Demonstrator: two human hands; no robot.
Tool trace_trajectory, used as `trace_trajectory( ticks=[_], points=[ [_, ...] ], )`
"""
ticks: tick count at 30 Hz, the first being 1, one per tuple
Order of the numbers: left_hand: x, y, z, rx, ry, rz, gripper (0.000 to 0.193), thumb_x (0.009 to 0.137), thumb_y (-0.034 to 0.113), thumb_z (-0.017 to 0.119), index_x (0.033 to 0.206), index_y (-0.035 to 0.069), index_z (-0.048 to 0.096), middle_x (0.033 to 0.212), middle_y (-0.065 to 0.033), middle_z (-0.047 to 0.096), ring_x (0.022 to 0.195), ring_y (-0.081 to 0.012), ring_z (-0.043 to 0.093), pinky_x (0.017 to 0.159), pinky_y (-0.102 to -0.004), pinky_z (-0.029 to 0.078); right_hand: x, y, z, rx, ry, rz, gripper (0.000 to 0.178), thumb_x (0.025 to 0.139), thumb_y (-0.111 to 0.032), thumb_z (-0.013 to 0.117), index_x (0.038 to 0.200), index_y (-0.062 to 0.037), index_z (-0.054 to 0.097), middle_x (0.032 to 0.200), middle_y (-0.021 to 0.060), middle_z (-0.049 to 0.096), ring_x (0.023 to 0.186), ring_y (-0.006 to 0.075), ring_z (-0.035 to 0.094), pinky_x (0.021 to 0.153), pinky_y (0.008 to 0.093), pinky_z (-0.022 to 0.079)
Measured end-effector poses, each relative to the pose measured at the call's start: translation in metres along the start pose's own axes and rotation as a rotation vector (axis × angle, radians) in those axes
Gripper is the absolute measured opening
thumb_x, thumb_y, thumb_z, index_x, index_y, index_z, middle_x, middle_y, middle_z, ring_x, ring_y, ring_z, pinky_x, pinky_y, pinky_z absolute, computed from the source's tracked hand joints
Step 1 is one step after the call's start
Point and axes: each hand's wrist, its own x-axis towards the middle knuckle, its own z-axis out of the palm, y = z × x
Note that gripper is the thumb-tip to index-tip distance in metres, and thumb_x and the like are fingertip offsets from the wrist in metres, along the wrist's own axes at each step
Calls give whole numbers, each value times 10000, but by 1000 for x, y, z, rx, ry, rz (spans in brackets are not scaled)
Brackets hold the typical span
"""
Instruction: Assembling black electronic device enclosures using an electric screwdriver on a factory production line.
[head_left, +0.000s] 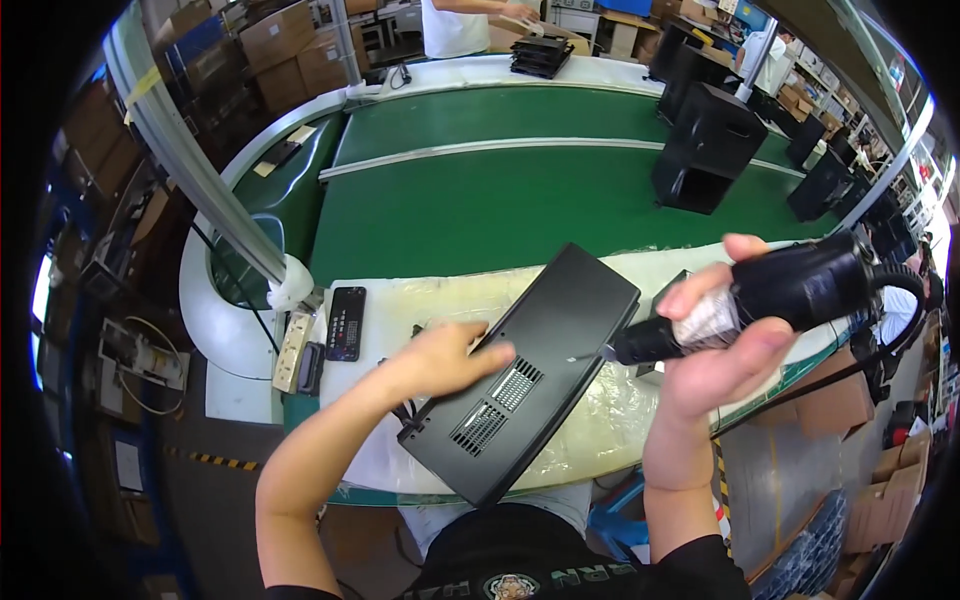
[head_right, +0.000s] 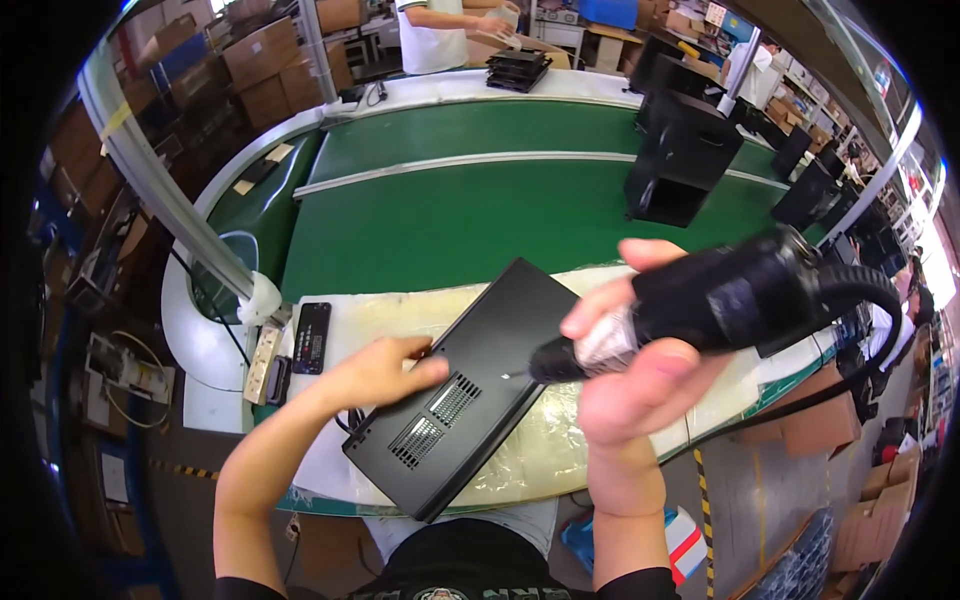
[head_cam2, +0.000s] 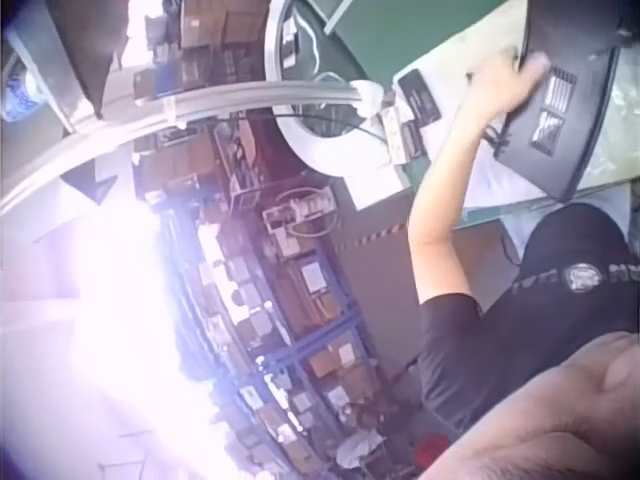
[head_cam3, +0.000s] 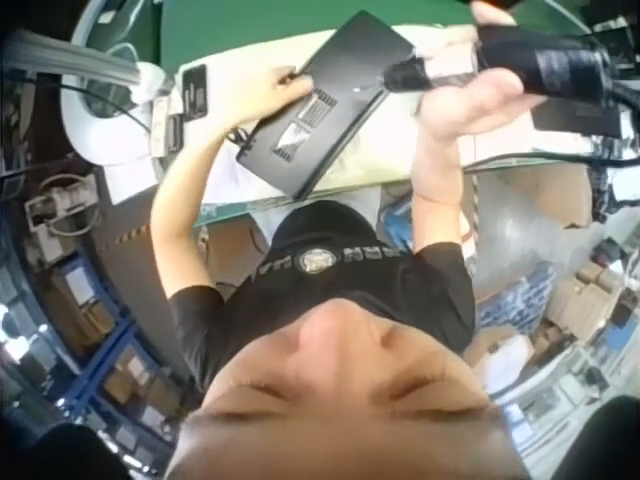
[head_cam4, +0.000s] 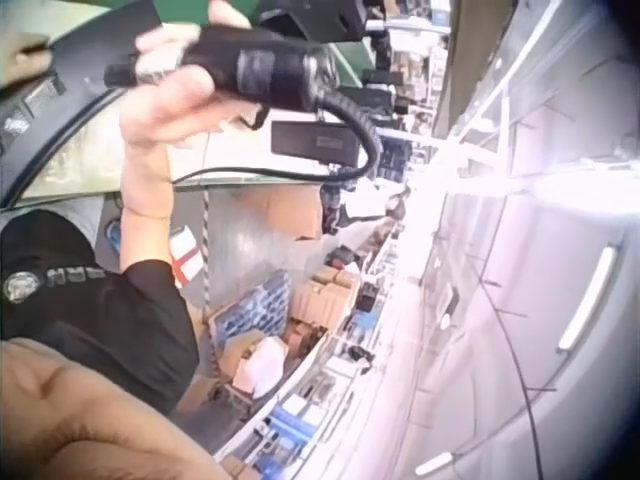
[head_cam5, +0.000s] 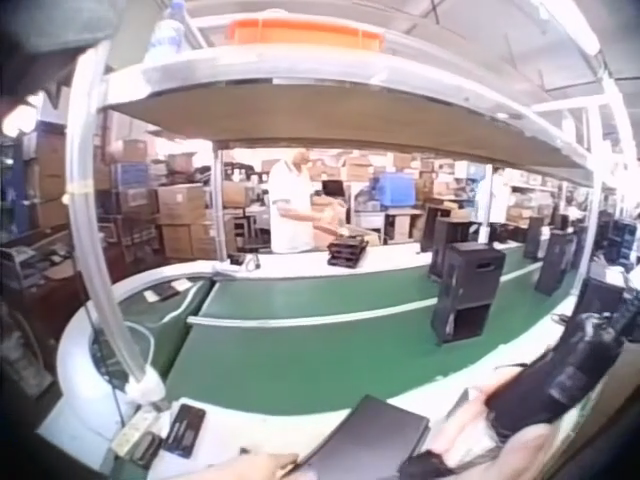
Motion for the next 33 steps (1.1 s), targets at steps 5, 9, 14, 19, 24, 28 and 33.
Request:
trace_trajectory(
  ticks=[5,9,14,19,24,28,33],
  points=[
    [-29,7,17,6,-6,-56,762,857,414,618,1366,-72,326,1086,-302,600,1026,-428,585,894,-435,456,-3,24,58,82,-77,1,618,966,-484,409,1304,11,257,1070,214,553,527,163,566,441,237,449],
    [-28,4,25,24,57,-44,666,877,354,598,1335,-68,364,1092,-300,592,1019,-429,580,879,-451,456,-12,45,77,127,-153,18,585,955,-477,445,1245,8,293,1050,188,560,529,159,562,460,245,442],
    [-29,3,27,39,97,20,664,878,361,589,1298,-104,373,1072,-316,592,970,-451,593,836,-475,473,-27,53,85,189,-253,77,580,937,-452,510,1219,8,299,1024,174,572,548,149,568,473,246,454],
    [-28,0,28,4,119,42,660,875,358,590,1288,-115,386,1072,-310,593,960,-448,597,829,-475,477,-32,57,91,218,-280,70,576,935,-462,510,1205,5,307,1016,170,577,554,143,571,468,244,452],
    [-28,-1,31,49,145,68,674,881,363,578,1293,-131,376,1041,-304,606,935,-446,607,810,-470,487,-37,57,92,227,-300,82,581,932,-475,508,1199,4,317,1016,170,579,558,139,573,466,240,449],
    [-31,1,29,61,135,60,679,886,362,571,1296,-139,369,1046,-301,606,933,-445,609,809,-469,488,-38,59,95,273,-349,109,594,923,-498,511,1191,2,333,1013,170,581,559,136,570,468,239,450],
    [-36,5,33,101,180,52,622,875,331,589,1263,-122,416,1074,-276,599,961,-410,610,807,-449,494,-39,62,97,300,-331,102,602,918,-511,512,1192,-2,342,1027,177,581,552,140,568,467,242,452]
  ],
)
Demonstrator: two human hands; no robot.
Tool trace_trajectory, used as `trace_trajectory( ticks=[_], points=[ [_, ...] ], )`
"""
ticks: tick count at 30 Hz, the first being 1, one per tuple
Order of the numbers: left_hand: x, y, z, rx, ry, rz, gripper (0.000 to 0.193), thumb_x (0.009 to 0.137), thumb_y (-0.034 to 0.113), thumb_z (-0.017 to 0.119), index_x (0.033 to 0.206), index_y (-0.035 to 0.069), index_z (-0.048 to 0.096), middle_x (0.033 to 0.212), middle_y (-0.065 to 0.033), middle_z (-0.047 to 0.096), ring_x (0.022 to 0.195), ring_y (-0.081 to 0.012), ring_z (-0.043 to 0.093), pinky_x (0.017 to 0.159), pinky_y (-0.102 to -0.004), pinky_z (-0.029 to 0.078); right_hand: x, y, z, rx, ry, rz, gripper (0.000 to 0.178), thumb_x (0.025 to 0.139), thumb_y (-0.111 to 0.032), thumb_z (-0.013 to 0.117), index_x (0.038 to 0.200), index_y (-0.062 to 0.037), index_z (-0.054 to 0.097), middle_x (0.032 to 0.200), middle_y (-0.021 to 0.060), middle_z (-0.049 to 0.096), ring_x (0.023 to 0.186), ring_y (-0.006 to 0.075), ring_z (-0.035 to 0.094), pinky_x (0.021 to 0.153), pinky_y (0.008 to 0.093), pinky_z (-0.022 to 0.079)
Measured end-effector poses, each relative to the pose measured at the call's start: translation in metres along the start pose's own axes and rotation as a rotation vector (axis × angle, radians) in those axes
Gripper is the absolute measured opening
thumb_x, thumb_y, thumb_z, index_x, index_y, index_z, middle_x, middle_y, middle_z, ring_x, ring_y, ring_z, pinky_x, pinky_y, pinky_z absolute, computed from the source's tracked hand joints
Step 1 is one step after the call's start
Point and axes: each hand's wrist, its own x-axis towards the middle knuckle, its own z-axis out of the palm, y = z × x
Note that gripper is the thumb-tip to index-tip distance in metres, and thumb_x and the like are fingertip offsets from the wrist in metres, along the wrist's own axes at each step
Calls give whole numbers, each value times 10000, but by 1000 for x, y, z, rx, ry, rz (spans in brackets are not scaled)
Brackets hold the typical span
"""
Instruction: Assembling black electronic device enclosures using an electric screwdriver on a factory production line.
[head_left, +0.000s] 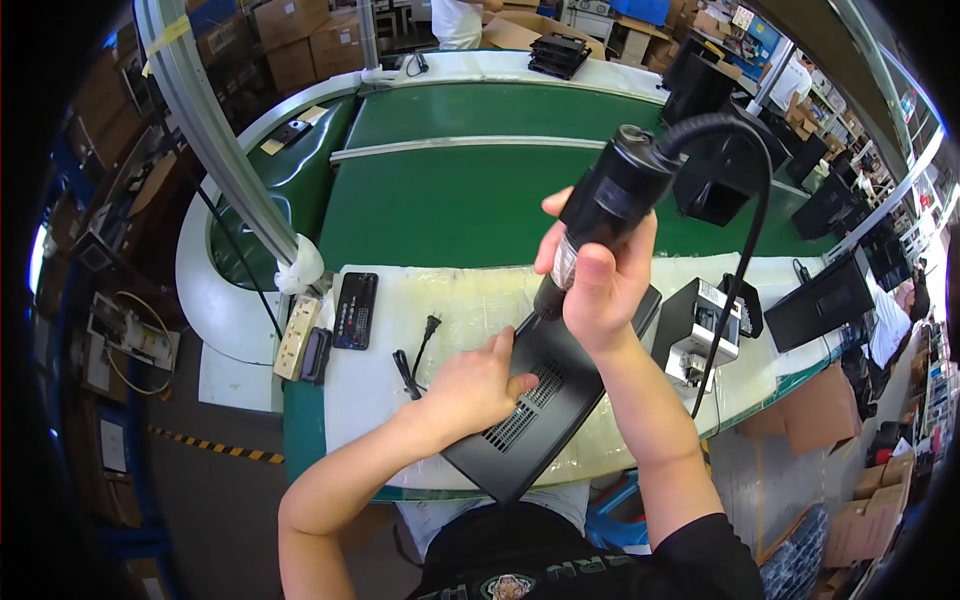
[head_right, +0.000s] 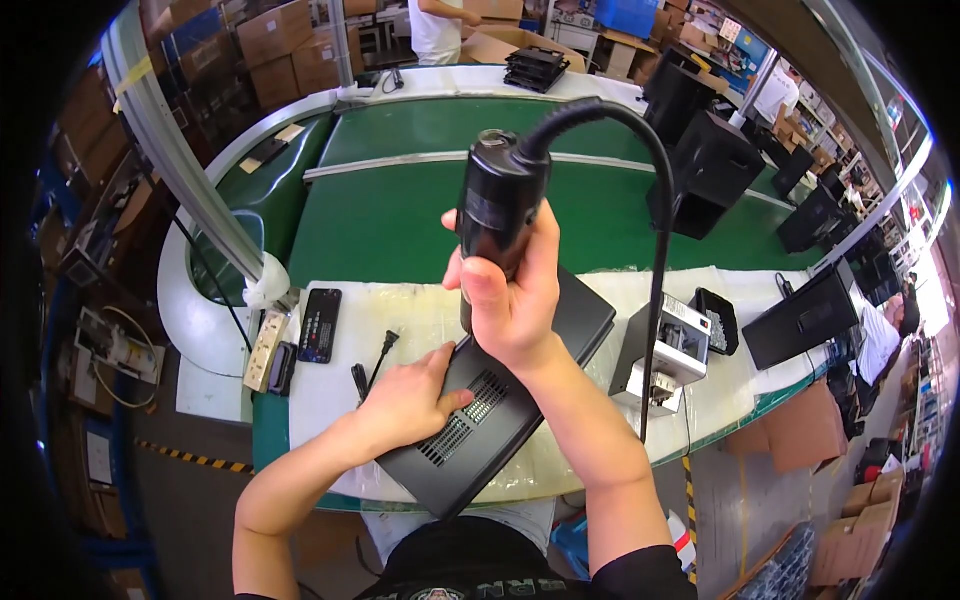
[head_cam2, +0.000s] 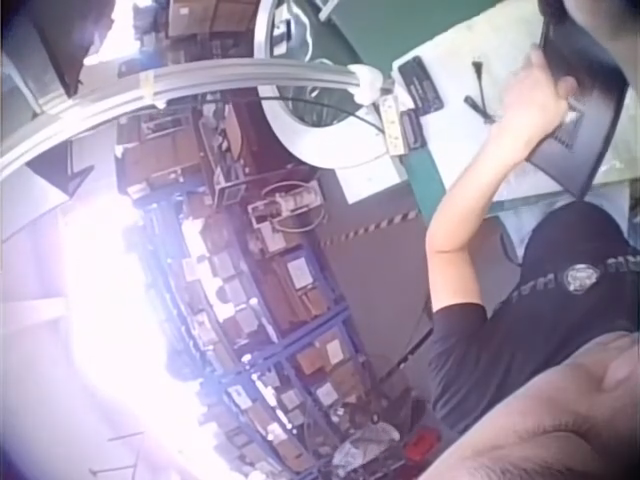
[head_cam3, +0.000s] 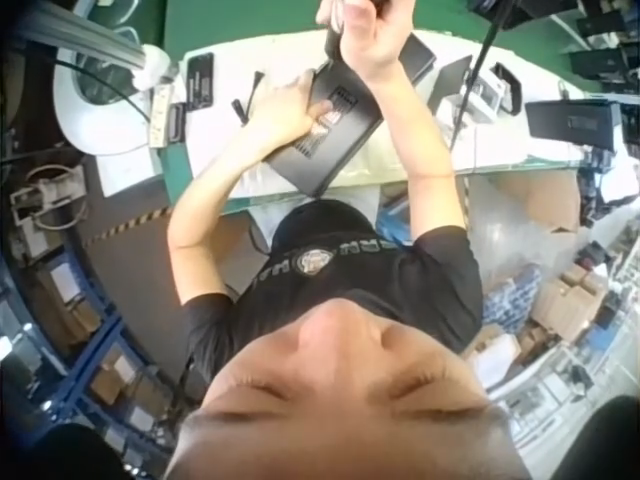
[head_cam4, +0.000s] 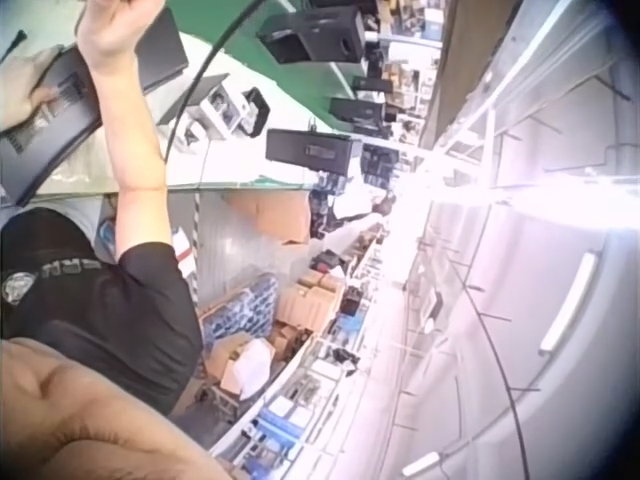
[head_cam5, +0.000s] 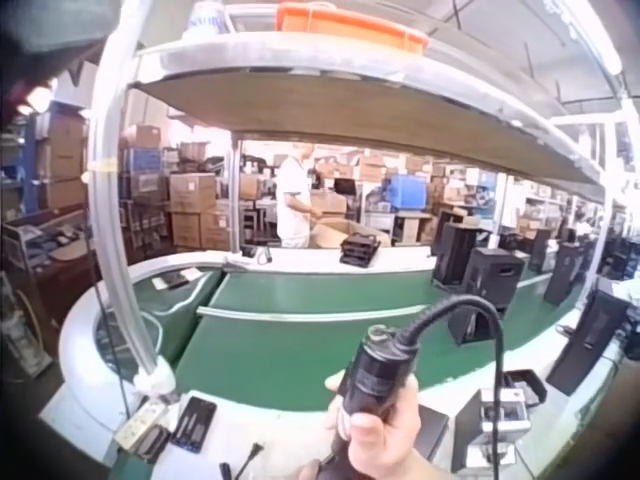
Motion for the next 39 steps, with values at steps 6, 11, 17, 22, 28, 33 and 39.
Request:
trace_trajectory(
  ticks=[6,11,17,22,28,33,39],
  points=[
    [-35,6,11,164,662,365,315,829,172,647,1049,-26,538,988,-173,600,873,-303,599,725,-405,475,16,-69,-72,-301,188,-173,579,959,-473,460,1216,36,357,1059,213,570,558,152,570,484,246,467],
    [-124,-52,98,-425,987,-12,444,858,138,537,1241,-34,395,1179,-179,472,1119,-271,457,971,-371,348,-25,-108,-166,-901,461,-221,512,966,-395,477,1197,48,369,1026,174,561,577,148,538,526,262,461],
    [-88,-22,90,-876,762,-40,585,860,209,531,1321,-74,307,1358,-209,399,1232,-279,422,1063,-397,306,-101,-72,-257,-979,580,-173,511,969,-256,475,1321,18,226,1048,190,552,590,158,551,531,272,472],
    [-80,-34,103,-916,877,-88,516,830,166,565,1268,-30,375,1271,-201,483,1172,-280,462,1041,-404,328,-125,-54,-261,-959,534,-91,500,957,-315,512,1253,20,287,1069,177,565,601,154,548,563,268,473],
    [-68,-26,112,-990,960,-21,490,821,212,628,1204,-27,436,1242,-185,499,1093,-225,504,976,-353,378,-86,-113,-174,-393,520,186,534,948,-416,457,1290,-17,361,1083,162,582,565,122,493,483,247,428],
    [-68,-27,104,-996,959,-8,452,816,185,624,1170,-42,456,1195,-171,510,1047,-202,508,944,-329,387,-31,-125,-38,-103,455,29,620,945,-497,454,1355,-49,324,1167,133,507,552,111,439,469,252,408],
    [-69,-25,100,-1005,983,43,371,780,25,603,1119,-50,473,1160,-177,524,1014,-212,498,902,-314,397,-31,-100,27,-71,114,195,793,896,-632,426,1429,-99,178,1139,97,480,539,115,495,457,269,467]
  ],
)
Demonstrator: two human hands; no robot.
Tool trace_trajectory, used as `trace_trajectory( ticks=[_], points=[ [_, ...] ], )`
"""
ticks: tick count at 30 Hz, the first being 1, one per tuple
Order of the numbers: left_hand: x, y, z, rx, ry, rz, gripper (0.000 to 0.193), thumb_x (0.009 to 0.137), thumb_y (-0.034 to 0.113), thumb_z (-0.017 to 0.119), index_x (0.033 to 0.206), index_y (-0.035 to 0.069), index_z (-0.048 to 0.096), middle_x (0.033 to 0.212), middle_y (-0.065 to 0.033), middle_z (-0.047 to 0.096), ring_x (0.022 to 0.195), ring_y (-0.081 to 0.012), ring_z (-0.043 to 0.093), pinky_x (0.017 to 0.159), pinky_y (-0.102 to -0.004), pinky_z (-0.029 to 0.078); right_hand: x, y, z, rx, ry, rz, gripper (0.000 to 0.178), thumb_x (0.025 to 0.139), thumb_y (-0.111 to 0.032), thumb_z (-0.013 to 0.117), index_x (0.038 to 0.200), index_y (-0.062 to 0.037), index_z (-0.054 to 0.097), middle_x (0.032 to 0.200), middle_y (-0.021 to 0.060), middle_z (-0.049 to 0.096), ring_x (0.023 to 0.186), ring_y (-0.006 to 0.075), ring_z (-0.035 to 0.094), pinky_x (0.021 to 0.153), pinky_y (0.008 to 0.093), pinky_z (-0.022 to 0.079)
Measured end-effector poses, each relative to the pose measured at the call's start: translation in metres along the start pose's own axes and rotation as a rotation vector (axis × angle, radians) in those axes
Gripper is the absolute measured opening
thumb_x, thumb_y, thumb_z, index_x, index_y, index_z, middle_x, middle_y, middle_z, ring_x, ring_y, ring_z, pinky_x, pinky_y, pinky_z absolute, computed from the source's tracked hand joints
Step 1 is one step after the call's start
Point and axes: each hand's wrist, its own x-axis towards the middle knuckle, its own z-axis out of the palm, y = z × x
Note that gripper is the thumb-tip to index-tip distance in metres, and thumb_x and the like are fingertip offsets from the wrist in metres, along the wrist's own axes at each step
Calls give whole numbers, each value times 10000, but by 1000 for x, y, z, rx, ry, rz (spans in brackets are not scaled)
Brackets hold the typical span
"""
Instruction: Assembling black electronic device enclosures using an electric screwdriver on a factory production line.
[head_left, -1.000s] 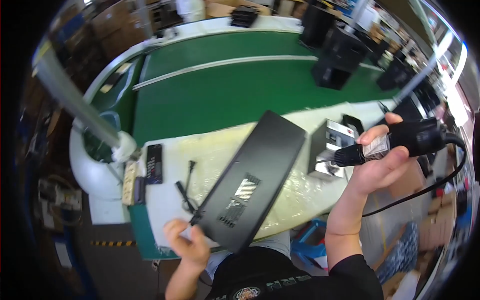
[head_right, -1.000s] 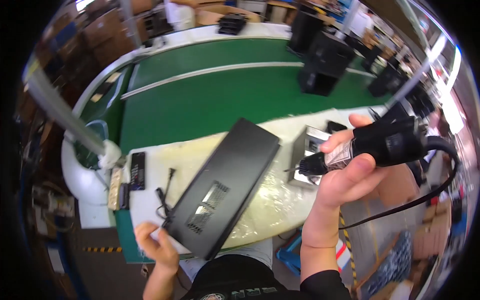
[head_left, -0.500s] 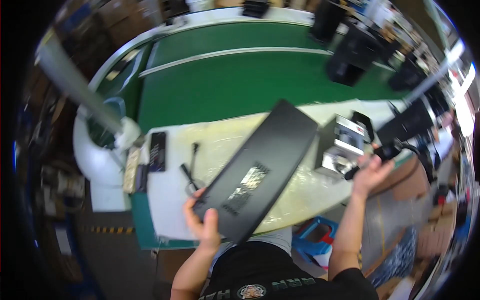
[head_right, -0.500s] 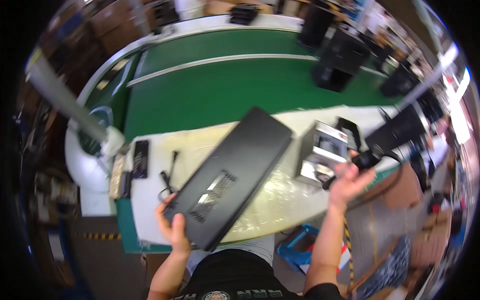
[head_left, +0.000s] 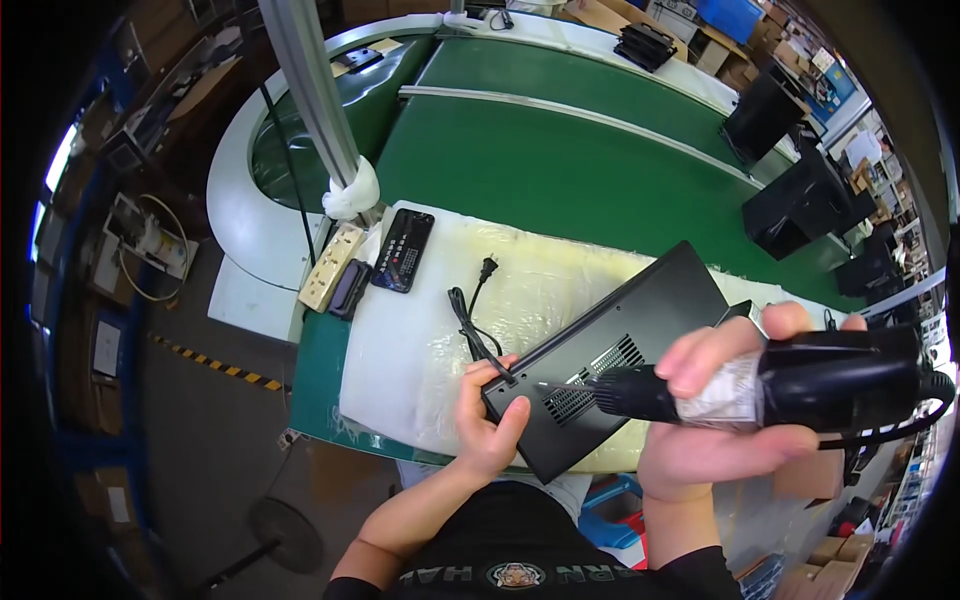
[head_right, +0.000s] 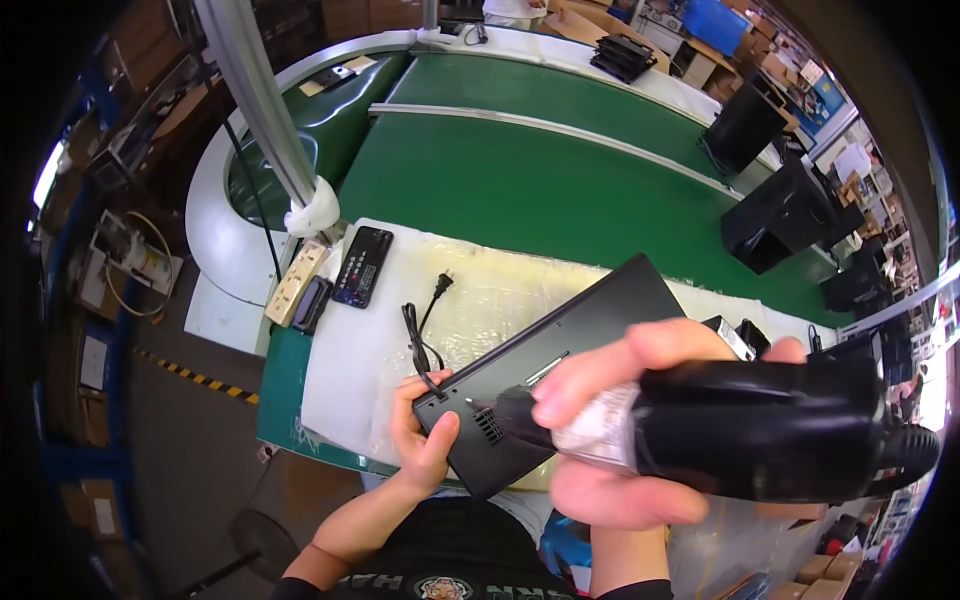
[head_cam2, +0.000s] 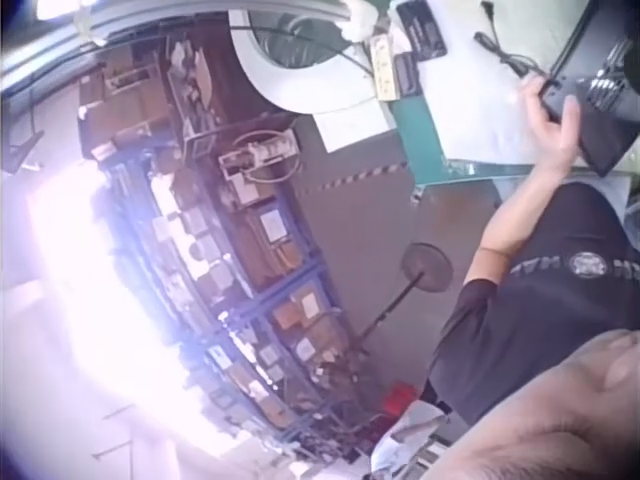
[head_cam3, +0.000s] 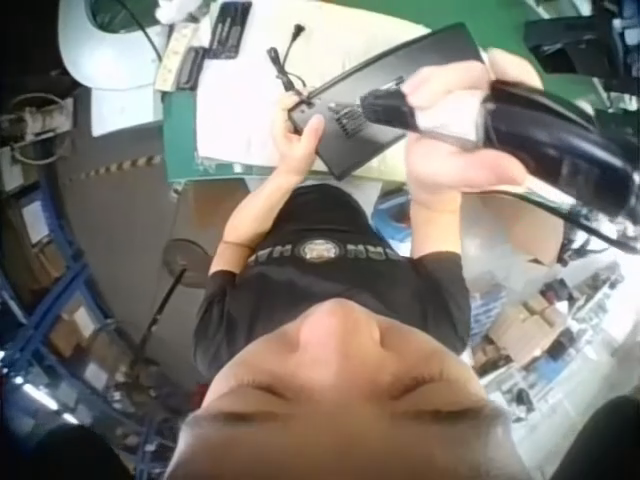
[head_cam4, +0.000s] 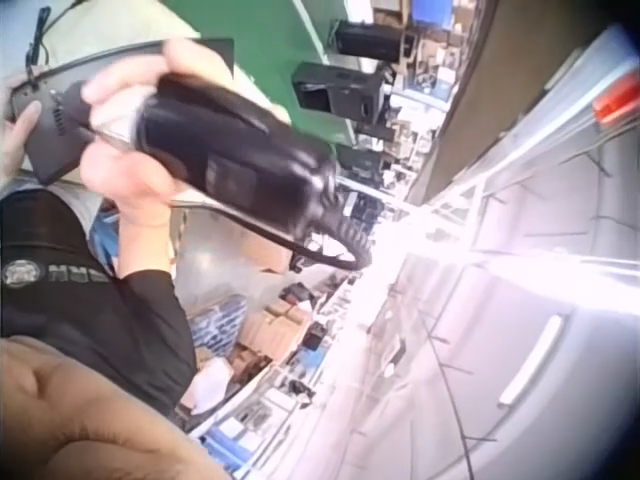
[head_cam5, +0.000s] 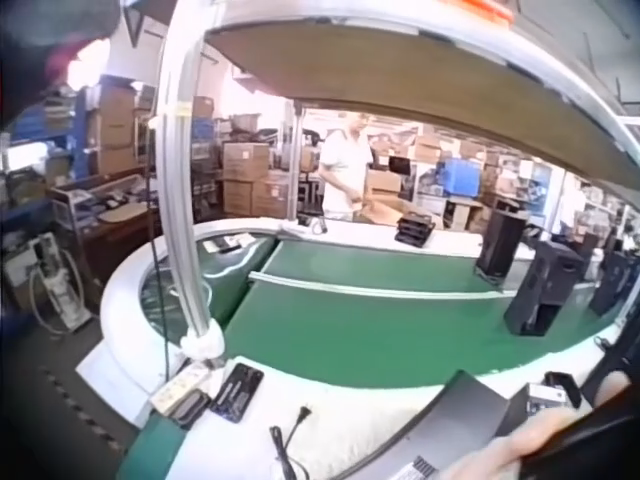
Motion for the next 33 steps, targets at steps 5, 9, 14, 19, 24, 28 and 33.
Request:
trace_trajectory(
  ticks=[5,9,14,19,24,28,33],
  points=[
    [0,-5,0,-3,-5,8,384,780,18,609,1129,-55,468,1161,-179,521,1012,-215,501,900,-310,399,3,14,24,-51,-142,-74,826,884,-677,360,1406,-60,188,1049,108,526,518,135,540,489,270,503],
    [0,-4,0,-5,-12,35,398,776,16,616,1138,-54,467,1153,-178,524,1003,-218,505,889,-311,402,16,6,19,-206,-572,112,781,883,-682,337,1309,-31,274,861,86,572,512,136,554,564,244,514],
    [1,-6,-1,16,-3,61,393,768,17,623,1126,-51,478,1133,-175,530,977,-222,513,871,-315,411,2,21,36,-113,-394,13,852,894,-638,391,1432,-48,97,995,104,542,556,124,563,557,251,521],
    [2,-8,0,6,7,64,387,762,14,628,1116,-51,484,1114,-170,530,962,-225,518,861,-312,417,-5,36,39,91,-339,58,816,858,-571,518,1356,-32,159,1074,128,528,612,140,577,529,257,505],
    [1,-5,-1,-6,11,53,410,765,0,620,1141,-46,463,1116,-173,523,972,-230,516,867,-317,420,-10,43,45,374,-238,106,648,784,-440,736,1113,69,507,1039,163,580,702,163,607,570,262,473],
    [-2,-5,-1,-10,13,27,418,772,3,613,1155,-45,451,1118,-171,519,979,-232,517,876,-323,420,-8,34,43,213,-209,67,736,811,-518,645,1226,25,372,1062,158,568,645,149,582,540,253,470],
    [-2,-8,1,-11,6,32,410,772,15,607,1151,-50,466,1119,-159,520,1009,-234,521,901,-326,417,2,14,24,-90,-126,-7,890,857,-648,494,1415,-48,146,1100,152,547,550,125,541,490,239,464]
  ],
)
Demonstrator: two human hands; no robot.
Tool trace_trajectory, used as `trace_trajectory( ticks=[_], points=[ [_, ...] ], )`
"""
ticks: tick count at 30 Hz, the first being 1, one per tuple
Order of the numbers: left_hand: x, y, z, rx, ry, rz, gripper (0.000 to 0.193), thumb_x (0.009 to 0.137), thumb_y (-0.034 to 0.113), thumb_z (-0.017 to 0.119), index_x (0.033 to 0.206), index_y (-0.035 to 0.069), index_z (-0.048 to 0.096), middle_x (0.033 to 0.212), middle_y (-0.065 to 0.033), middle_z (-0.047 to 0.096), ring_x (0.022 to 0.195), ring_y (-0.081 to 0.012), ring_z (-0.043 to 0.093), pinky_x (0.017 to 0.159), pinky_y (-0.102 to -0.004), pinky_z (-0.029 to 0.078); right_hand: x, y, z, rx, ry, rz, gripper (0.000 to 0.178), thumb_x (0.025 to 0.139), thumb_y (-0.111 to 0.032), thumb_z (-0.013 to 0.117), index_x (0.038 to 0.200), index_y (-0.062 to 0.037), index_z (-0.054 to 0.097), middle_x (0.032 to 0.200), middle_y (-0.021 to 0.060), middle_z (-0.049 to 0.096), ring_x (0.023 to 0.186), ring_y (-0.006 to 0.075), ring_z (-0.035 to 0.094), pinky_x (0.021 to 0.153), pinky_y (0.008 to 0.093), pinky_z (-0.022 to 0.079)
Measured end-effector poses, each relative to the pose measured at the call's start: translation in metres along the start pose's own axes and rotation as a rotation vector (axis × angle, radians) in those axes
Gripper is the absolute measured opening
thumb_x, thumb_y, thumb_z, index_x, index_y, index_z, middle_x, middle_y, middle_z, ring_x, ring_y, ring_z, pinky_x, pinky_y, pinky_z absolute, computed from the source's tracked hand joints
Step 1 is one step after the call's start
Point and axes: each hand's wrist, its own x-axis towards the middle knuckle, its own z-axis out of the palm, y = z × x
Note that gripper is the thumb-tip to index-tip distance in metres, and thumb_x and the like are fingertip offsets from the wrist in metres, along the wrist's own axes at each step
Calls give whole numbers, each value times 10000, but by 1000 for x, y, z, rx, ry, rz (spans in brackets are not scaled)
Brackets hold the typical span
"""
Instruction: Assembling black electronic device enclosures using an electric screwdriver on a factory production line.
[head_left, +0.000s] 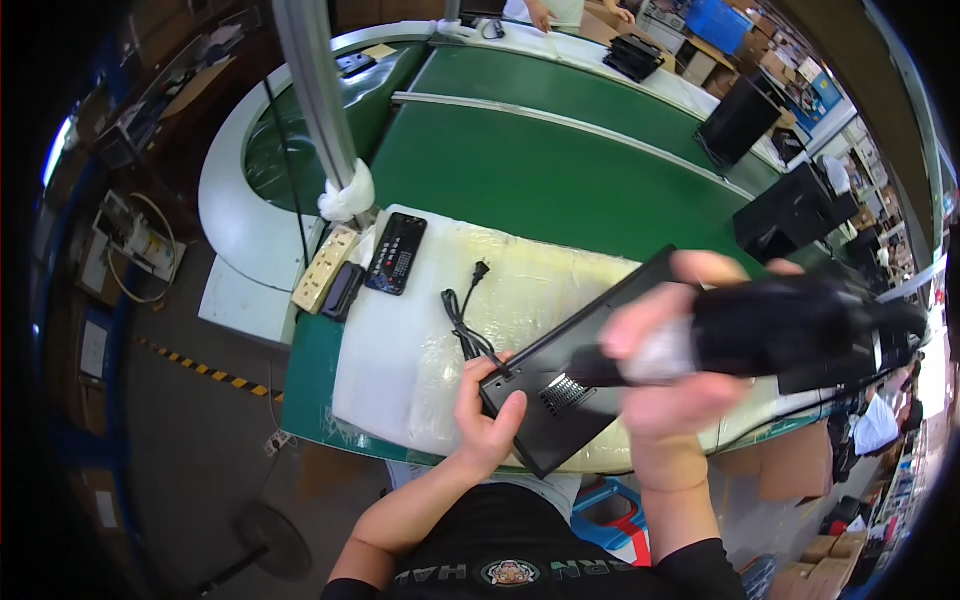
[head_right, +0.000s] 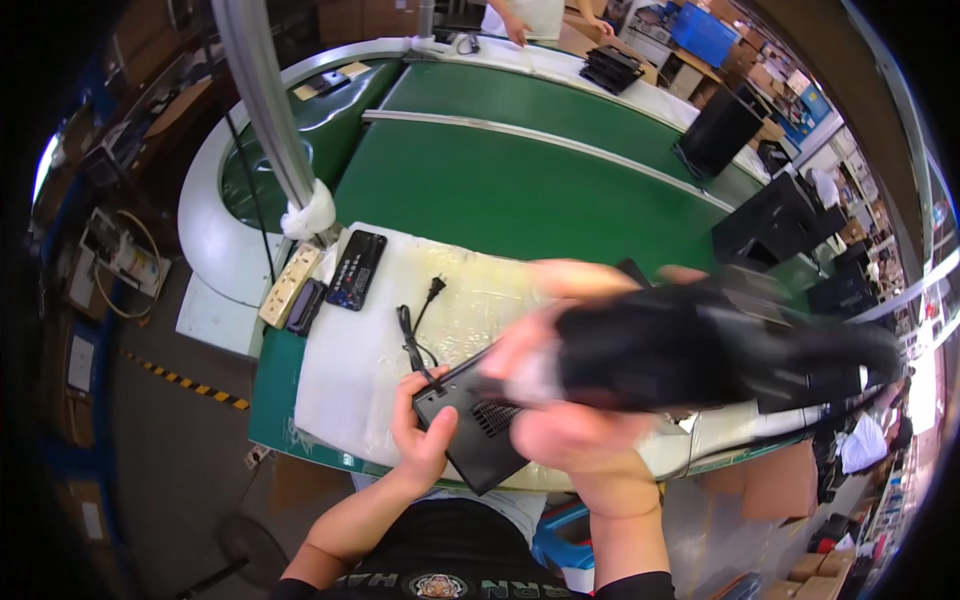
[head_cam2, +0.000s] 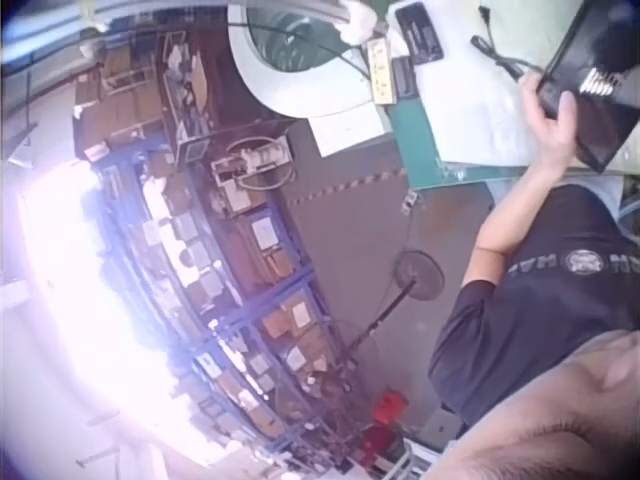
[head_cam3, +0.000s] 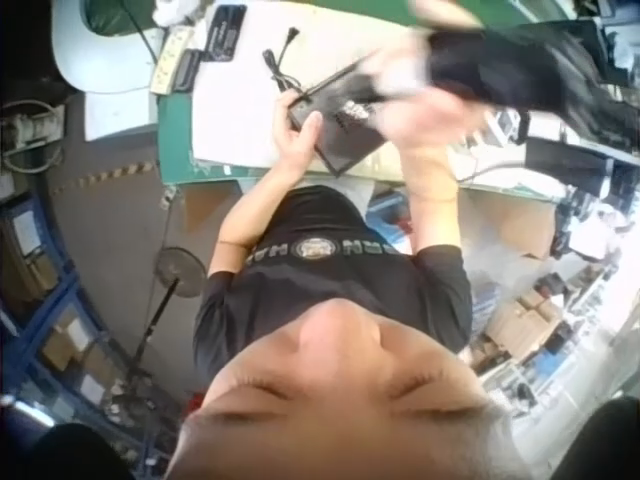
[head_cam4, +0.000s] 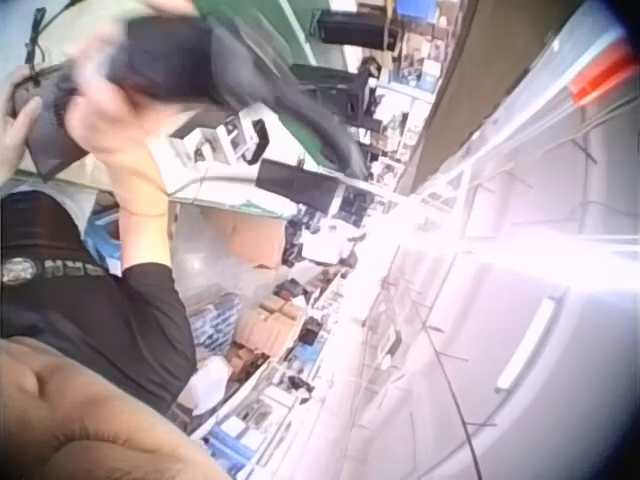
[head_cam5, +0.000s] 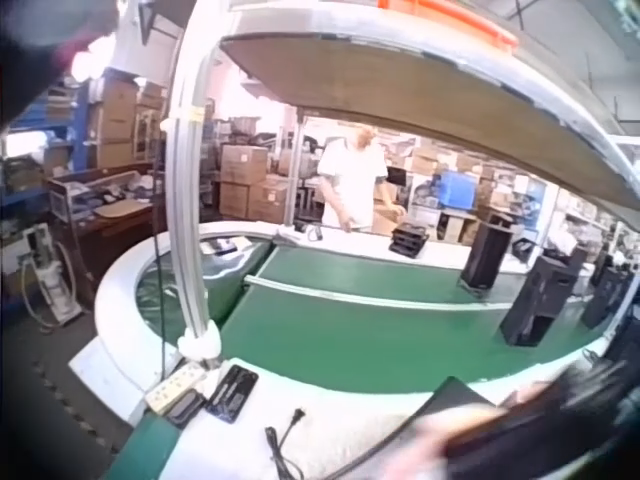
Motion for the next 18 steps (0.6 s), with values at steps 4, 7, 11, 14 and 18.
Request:
trace_trajectory(
  ticks=[4,7,11,14,18],
  points=[
    [-5,-12,-1,24,-32,-37,463,791,90,584,1221,-7,441,1240,-187,511,1146,-260,484,1006,-390,367,-1,-21,-109,-127,455,-108,768,890,-612,481,1291,34,377,802,130,569,569,133,465,480,254,441],
    [-7,-19,-9,52,21,-4,466,834,165,558,1234,-31,420,1245,-207,505,1129,-282,497,1000,-405,378,-22,5,-188,-488,602,-280,561,949,-410,486,1216,75,395,867,162,578,602,161,546,549,264,458],
    [-2,-12,-2,17,-6,-27,516,896,278,502,1264,-64,385,1237,-224,497,1079,-288,520,965,-405,399,-69,58,-264,-743,671,-299,554,938,-284,531,1282,33,235,1060,200,530,609,168,566,614,311,494],
    [0,-11,2,46,-8,-13,532,904,302,485,1259,-79,379,1225,-222,501,1044,-281,534,927,-391,420,-83,81,-291,-763,654,-337,525,965,-312,485,1276,24,228,1099,208,533,609,182,562,595,301,482],
    [0,-10,2,38,-19,-8,539,909,315,479,1256,-84,374,1224,-223,500,1050,-281,533,924,-390,423,-90,88,-298,-827,608,-312,519,967,-320,478,1278,19,237,1114,192,533,621,174,564,584,294,486]
  ],
)
